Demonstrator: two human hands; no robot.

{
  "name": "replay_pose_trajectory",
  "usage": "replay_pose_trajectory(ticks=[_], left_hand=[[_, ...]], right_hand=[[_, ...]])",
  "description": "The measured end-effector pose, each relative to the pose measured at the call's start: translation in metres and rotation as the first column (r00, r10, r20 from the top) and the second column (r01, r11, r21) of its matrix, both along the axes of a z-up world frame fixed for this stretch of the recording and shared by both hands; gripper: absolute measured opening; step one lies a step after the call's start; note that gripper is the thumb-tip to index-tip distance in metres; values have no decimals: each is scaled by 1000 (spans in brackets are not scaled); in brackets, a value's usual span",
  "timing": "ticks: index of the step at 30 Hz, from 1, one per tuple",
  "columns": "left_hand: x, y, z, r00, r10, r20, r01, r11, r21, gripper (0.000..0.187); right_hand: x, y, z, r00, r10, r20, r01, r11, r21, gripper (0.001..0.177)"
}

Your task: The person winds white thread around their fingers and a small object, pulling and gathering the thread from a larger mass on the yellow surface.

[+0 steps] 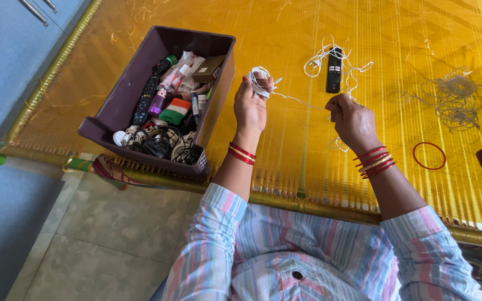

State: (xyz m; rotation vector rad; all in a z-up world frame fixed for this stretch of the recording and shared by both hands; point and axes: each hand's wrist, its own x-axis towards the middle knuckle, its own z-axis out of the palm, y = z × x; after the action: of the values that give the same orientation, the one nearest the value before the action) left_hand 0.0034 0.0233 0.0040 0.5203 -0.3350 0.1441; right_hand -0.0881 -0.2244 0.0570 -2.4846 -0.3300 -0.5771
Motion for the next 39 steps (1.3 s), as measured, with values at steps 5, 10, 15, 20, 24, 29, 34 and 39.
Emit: replay_pose_trajectory(ticks=[5, 10, 15, 20, 24, 29, 34, 39], left_hand=[[1, 4, 4, 999, -34, -43, 30, 996, -84, 31], [-5, 10, 15, 999, -36, -30, 33, 994, -109, 27], [-3, 14, 17, 996, -57, -69, 47, 989, -139, 32], [-1, 19, 13, 986, -106, -125, 88, 986, -144, 34], [1, 17, 12, 981, -141, -130, 122, 982, -146, 36], [3, 27, 16, 985, -53, -164, 32, 991, -126, 35], [5, 31, 15, 984, -78, -162, 49, 983, -180, 39], [10, 36, 9, 984, -84, -157, 49, 976, -213, 39]], right_hand=[[8, -2, -16, 999, -15, -41, 14, 999, -31, 10], [12, 0, -25, 988, 94, -124, -81, 991, 104, 16], [17, -4, -38, 946, 141, -291, -54, 956, 287, 25], [15, -17, -41, 787, 313, -532, 21, 847, 530, 36], [6, -35, -31, 673, 383, -633, 37, 837, 546, 37], [9, -73, -19, 743, 352, -569, -244, 935, 259, 22], [16, -144, -12, 828, -18, -561, -253, 880, -402, 27], [42, -221, -1, 840, -300, -452, -100, 733, -673, 29]])
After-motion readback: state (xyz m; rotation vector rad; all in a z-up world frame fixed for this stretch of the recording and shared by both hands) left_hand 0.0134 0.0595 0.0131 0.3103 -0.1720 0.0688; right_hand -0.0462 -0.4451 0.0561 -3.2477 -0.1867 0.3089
